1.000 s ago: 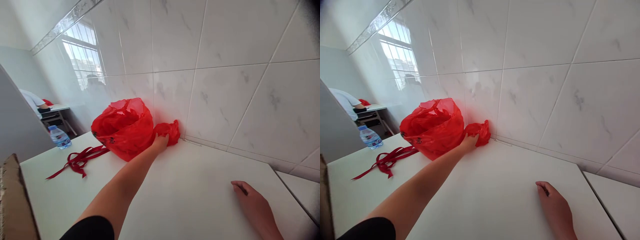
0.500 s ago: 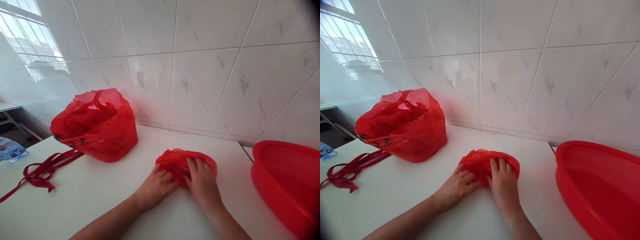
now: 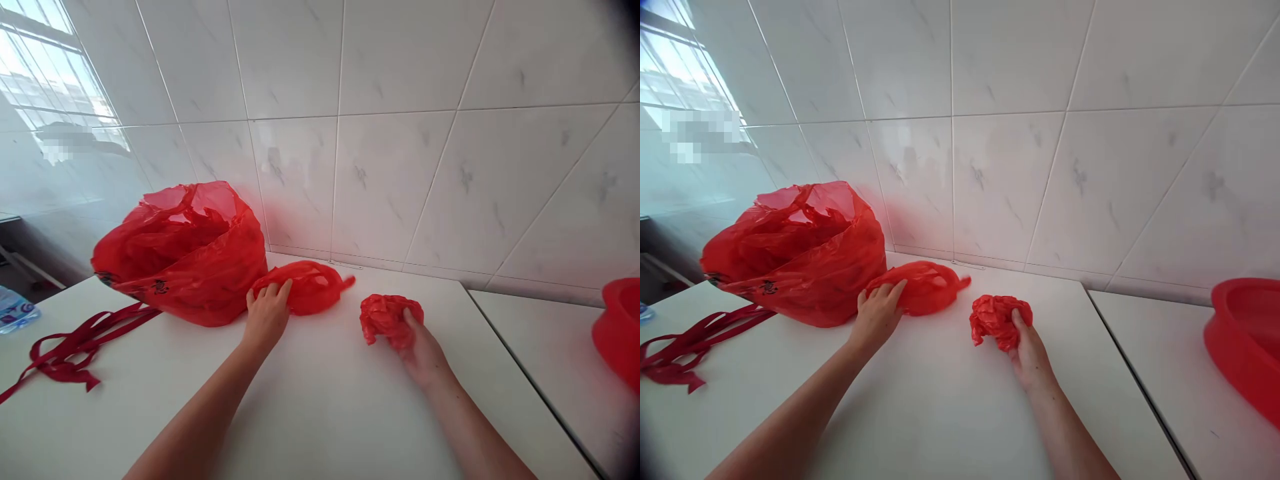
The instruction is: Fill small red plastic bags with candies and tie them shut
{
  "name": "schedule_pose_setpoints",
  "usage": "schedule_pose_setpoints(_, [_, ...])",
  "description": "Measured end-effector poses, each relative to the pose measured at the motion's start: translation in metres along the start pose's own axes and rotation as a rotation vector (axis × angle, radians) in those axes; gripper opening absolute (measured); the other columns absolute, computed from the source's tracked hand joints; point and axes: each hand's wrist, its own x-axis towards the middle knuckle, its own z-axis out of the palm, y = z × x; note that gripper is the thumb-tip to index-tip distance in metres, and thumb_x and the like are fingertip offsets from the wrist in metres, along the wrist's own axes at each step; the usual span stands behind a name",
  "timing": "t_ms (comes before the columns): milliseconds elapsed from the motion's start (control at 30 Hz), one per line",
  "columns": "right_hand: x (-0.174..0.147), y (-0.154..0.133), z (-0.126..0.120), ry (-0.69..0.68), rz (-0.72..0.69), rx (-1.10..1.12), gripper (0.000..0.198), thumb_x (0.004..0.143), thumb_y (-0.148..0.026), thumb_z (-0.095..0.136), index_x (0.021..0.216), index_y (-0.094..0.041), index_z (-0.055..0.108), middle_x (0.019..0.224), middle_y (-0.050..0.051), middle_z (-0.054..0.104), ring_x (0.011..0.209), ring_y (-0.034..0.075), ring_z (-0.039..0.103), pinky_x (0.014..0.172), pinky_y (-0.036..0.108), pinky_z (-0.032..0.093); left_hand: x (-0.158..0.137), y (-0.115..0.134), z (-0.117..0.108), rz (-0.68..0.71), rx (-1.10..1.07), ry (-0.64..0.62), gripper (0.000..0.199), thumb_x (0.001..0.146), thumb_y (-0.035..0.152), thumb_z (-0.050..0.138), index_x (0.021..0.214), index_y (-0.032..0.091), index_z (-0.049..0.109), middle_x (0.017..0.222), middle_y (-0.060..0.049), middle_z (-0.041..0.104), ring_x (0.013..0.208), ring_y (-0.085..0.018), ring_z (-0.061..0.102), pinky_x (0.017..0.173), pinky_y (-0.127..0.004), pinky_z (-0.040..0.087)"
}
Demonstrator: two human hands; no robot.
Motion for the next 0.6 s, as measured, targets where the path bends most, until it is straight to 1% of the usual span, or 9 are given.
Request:
schedule_pose_setpoints(33, [-0.001,0.001,0.001,-0.013,0.000,-0.013,0.048,0.082,-0.062,0.055,0.111,-0.025,0.062,0.116,0.007,0.062,0.104,0.026,0.058,0.076,0.037,0.051,0.002,0.008,-0.003,0.006,-0.046,0.042,0.048,0.081,0.013,0.049,0.128,0.021,0.052,0.117,-0.016,0.060,0.107,-0.033,0.055,0.098,-0.060,0.031])
schedule_pose_setpoints(100, [-0.005,0.003,0.009,-0.063,-0.008,-0.041,0.048,0.083,-0.060,0.055,0.116,-0.026,0.059,0.123,0.007,0.059,0.114,0.026,0.054,0.084,0.039,0.049,-0.002,0.030,-0.007,0.123,-0.244,0.065,0.051,0.082,0.019,0.054,0.132,0.023,0.048,0.133,-0.015,0.049,0.122,-0.032,0.046,0.104,-0.055,0.030])
schedule_pose_setpoints(167, [-0.011,0.004,0.019,-0.170,-0.028,-0.085,0.050,0.080,-0.052,0.064,0.123,-0.029,0.054,0.126,0.006,0.057,0.115,0.025,0.053,0.087,0.038,0.048,-0.010,0.056,-0.006,0.250,-0.518,-0.022,0.066,0.077,0.025,0.064,0.138,0.025,0.041,0.145,-0.015,0.037,0.130,-0.031,0.038,0.103,-0.048,0.037])
schedule_pose_setpoints(233, [-0.015,0.005,0.027,-0.277,-0.038,-0.203,0.057,0.074,-0.042,0.072,0.126,-0.030,0.051,0.119,0.005,0.061,0.105,0.023,0.058,0.085,0.036,0.049,-0.017,0.075,-0.001,0.255,-0.793,-0.167,0.074,0.070,0.021,0.068,0.139,0.028,0.040,0.146,-0.013,0.035,0.129,-0.030,0.041,0.098,-0.042,0.044])
schedule_pose_setpoints(300, [-0.014,0.005,0.028,-0.262,-0.034,-0.358,0.045,0.072,-0.038,0.071,0.113,-0.025,0.059,0.100,0.004,0.066,0.086,0.020,0.062,0.074,0.032,0.049,-0.019,0.081,0.008,0.159,-0.972,-0.265,0.059,0.071,0.012,0.061,0.127,0.029,0.054,0.132,-0.010,0.051,0.114,-0.026,0.055,0.089,-0.037,0.050])
schedule_pose_setpoints(367, [-0.009,0.005,0.020,-0.137,-0.045,-0.468,0.026,0.073,-0.037,0.065,0.092,-0.020,0.064,0.079,0.001,0.064,0.067,0.015,0.057,0.061,0.027,0.045,-0.017,0.073,0.016,-0.029,-1.093,-0.287,0.044,0.071,0.006,0.052,0.109,0.025,0.064,0.109,-0.006,0.064,0.093,-0.020,0.064,0.078,-0.030,0.052])
schedule_pose_setpoints(433, [-0.002,0.006,0.008,-0.009,-0.065,-0.507,0.019,0.073,-0.036,0.060,0.082,-0.019,0.062,0.065,-0.002,0.056,0.055,0.011,0.047,0.053,0.025,0.038,-0.014,0.056,0.019,-0.227,-1.157,-0.259,0.034,0.070,0.009,0.054,0.100,0.021,0.066,0.095,-0.004,0.067,0.082,-0.018,0.065,0.069,-0.027,0.052])
schedule_pose_setpoints(500, [0.002,0.005,0.001,0.073,-0.079,-0.535,0.020,0.072,-0.036,0.058,0.083,-0.019,0.061,0.058,-0.005,0.050,0.051,0.010,0.041,0.051,0.024,0.035,-0.012,0.037,0.017,-0.369,-1.188,-0.231,0.026,0.071,0.017,0.060,0.096,0.019,0.065,0.086,-0.003,0.067,0.076,-0.018,0.064,0.062,-0.025,0.051])
schedule_pose_setpoints(600, [0.004,0.006,0.002,0.104,-0.096,-0.579,0.021,0.072,-0.036,0.057,0.084,-0.020,0.061,0.059,-0.005,0.050,0.053,0.011,0.043,0.052,0.024,0.036,-0.011,0.017,0.011,-0.413,-1.185,-0.218,0.023,0.069,0.024,0.064,0.091,0.018,0.066,0.079,-0.002,0.066,0.070,-0.017,0.062,0.059,-0.024,0.049])
